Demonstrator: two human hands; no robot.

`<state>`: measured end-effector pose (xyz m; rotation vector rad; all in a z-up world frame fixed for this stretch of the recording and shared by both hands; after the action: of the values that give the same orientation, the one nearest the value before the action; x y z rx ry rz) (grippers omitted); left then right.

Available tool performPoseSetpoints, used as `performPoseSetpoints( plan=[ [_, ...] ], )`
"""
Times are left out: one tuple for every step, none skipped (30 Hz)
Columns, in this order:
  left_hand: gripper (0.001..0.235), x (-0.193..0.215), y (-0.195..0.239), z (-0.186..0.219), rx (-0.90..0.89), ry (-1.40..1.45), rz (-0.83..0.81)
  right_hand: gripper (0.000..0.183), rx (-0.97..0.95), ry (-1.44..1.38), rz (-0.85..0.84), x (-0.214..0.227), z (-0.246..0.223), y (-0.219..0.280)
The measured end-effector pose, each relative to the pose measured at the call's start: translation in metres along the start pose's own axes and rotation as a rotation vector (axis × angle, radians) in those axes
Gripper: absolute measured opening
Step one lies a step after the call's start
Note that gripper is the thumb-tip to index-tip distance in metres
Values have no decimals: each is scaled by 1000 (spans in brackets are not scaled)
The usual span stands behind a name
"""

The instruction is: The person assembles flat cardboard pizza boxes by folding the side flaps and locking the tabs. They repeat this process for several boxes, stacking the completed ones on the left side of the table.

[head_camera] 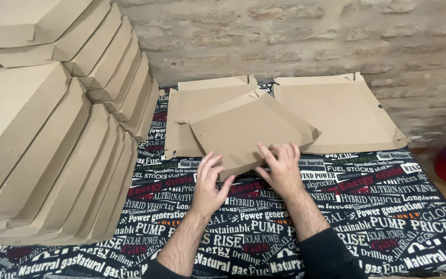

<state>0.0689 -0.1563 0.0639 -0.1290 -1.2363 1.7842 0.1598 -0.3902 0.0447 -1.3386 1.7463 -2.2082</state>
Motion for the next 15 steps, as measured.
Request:
performPoseSetpoints(
  plan=[
    [31, 4, -3, 3, -1, 1, -1, 100, -1, 1, 0, 10, 0, -7],
    [26, 8, -7, 0, 66, 31, 4, 103, -81, 4, 51, 25, 7, -14],
    [21, 13, -10, -2, 133, 61, 8, 106, -161, 8, 103, 39, 14, -21],
    [21, 14, -9, -8, 132, 61, 9, 106, -160, 8, 104, 43, 18, -20],
    [22, 18, -8, -14, 140, 84, 57, 113, -336, -103, 138, 48, 36, -16],
    [23, 23, -7, -21, 148, 106, 105, 120, -511, -216, 171, 50, 54, -10],
    [23, 27, -7, -23, 146, 105, 106, 120, -511, -216, 173, 58, 54, -13],
    [22, 33, -6, -27, 167, 123, 148, 126, -648, -309, 183, 63, 63, -11],
    [22, 40, -5, -31, 187, 141, 189, 133, -785, -402, 193, 67, 71, -7],
    [22, 39, -4, -35, 187, 142, 187, 133, -787, -401, 193, 56, 79, 1],
    [22, 42, -3, -41, 204, 179, 225, 123, -863, -469, 140, 38, 89, 12],
    [23, 44, -1, -47, 221, 216, 263, 115, -938, -538, 86, 20, 99, 24],
    [23, 46, -2, -46, 221, 218, 261, 115, -940, -536, 86, 41, 87, 6],
    [25, 48, -3, -44, 199, 240, 259, 90, -1319, -1097, 271, 44, 80, 8],
    [27, 50, -5, -42, 177, 263, 257, 70, -1658, -1680, 473, 43, 56, 3]
  ],
)
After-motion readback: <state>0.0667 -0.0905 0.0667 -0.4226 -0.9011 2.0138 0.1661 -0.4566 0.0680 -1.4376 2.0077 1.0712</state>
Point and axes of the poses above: each hand's wrist, its own y-axis away from the middle knuckle, its own x-axis out of the back of the hand, z = x × y, the point moved 8 cm from there along -y, towards the middle knuckle, and after that the axes turned 4 degrees about z, right-handed, at the moved point
